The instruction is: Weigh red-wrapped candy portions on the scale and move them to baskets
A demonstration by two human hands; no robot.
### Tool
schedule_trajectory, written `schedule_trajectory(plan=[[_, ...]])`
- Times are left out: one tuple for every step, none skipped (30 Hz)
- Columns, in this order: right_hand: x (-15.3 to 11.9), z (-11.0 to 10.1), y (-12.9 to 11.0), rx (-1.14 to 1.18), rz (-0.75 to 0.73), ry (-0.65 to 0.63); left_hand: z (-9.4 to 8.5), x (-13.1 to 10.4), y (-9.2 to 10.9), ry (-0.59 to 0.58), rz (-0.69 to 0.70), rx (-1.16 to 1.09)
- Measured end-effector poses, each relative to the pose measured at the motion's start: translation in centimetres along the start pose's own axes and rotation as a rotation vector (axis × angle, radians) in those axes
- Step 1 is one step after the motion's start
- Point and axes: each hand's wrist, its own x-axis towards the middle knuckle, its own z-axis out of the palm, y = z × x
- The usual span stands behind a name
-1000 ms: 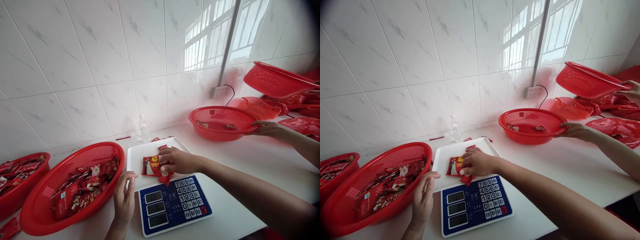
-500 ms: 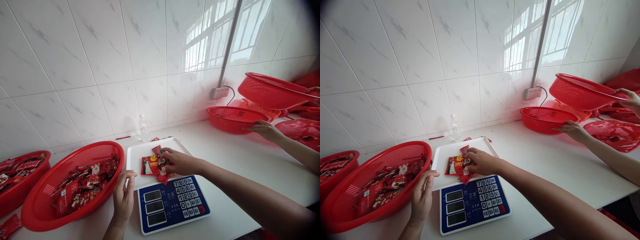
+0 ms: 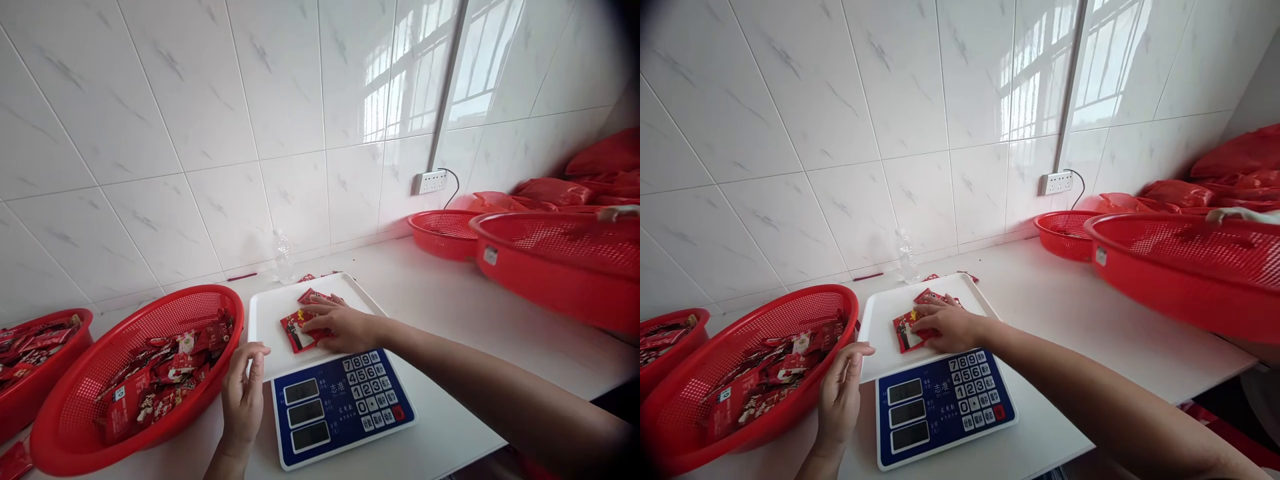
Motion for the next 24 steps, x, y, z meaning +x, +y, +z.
schedule_trajectory(plan=[[-0.2, -0.4, 0.6, -0.003, 0.009, 0.029, 0.0, 0.0, 0.1, 0.001, -0.003, 0.0], [-0.5, -0.8, 1.1, -0.002, 0.034, 0.058, 0.0, 0.0, 0.2, 0.003, -0.006, 0.0], [-0.9, -1.2, 1.6, 0.0, 0.074, 0.086, 0.0, 0.0, 0.3, 0.005, -0.008, -0.001], [-1.3, -1.5, 2.1, 0.004, 0.119, 0.109, 0.0, 0.0, 0.4, 0.008, -0.01, -0.003], [-1.8, -1.9, 2.5, 0.007, 0.16, 0.121, 0.0, 0.0, 0.5, 0.012, -0.013, -0.004], [-2.3, -2.1, 2.8, 0.01, 0.197, 0.124, 0.0, 0.0, 0.5, 0.015, -0.015, -0.006], [-2.8, -2.3, 3.0, 0.012, 0.226, 0.118, 0.0, 0.0, 0.6, 0.017, -0.018, -0.007], [-3.2, -2.3, 3.2, 0.014, 0.241, 0.106, 0.0, 0.0, 0.6, 0.018, -0.019, -0.009], [-3.5, -2.2, 3.3, 0.017, 0.246, 0.095, 0.0, 0.0, 0.6, 0.017, -0.019, -0.01], [-3.7, -2.1, 3.3, 0.022, 0.242, 0.089, 0.0, 0.0, 0.6, 0.015, -0.016, -0.01], [-3.7, -1.8, 3.3, 0.028, 0.232, 0.089, 0.0, 0.0, 0.6, 0.01, -0.012, -0.009], [-3.7, -1.5, 3.2, 0.035, 0.217, 0.096, 0.0, 0.0, 0.5, 0.006, -0.006, -0.007], [-3.5, -1.2, 3.1, 0.041, 0.2, 0.107, 0.0, 0.0, 0.5, 0.003, -0.001, -0.004], [-3.3, -0.9, 3.0, 0.045, 0.183, 0.123, 0.0, 0.0, 0.4, 0.0, 0.003, 0.0], [-3.0, -0.6, 2.9, 0.046, 0.17, 0.145, 0.0, 0.0, 0.4, -0.002, 0.005, 0.005], [-2.8, -0.2, 2.8, 0.044, 0.16, 0.172, 0.0, 0.0, 0.4, -0.003, 0.007, 0.008], [-2.5, 0.1, 2.8, 0.038, 0.155, 0.203, 0.0, 0.0, 0.4, -0.003, 0.006, 0.01], [-2.2, 0.4, 2.8, 0.03, 0.155, 0.237, 0.0, 0.0, 0.4, -0.003, 0.004, 0.01], [-2.0, 0.6, 3.0, 0.021, 0.16, 0.272, 0.0, 0.0, 0.4, 0.0, 0.002, 0.01], [-1.8, 0.9, 3.1, 0.009, 0.168, 0.309, 0.0, 0.0, 0.4, 0.003, 0.001, 0.009], [-1.6, 1.0, 3.3, -0.004, 0.182, 0.347, 0.0, 0.1, 0.4, 0.007, -0.001, 0.009], [-1.5, 1.1, 3.4, -0.019, 0.2, 0.389, 0.0, 0.1, 0.5, 0.009, -0.003, 0.01], [-1.6, 1.0, 3.6, -0.037, 0.221, 0.434, 0.0, 0.1, 0.5, 0.012, -0.006, 0.011], [-1.7, 0.7, 3.7, -0.056, 0.244, 0.479, 0.0, 0.1, 0.5, 0.014, -0.008, 0.012]])
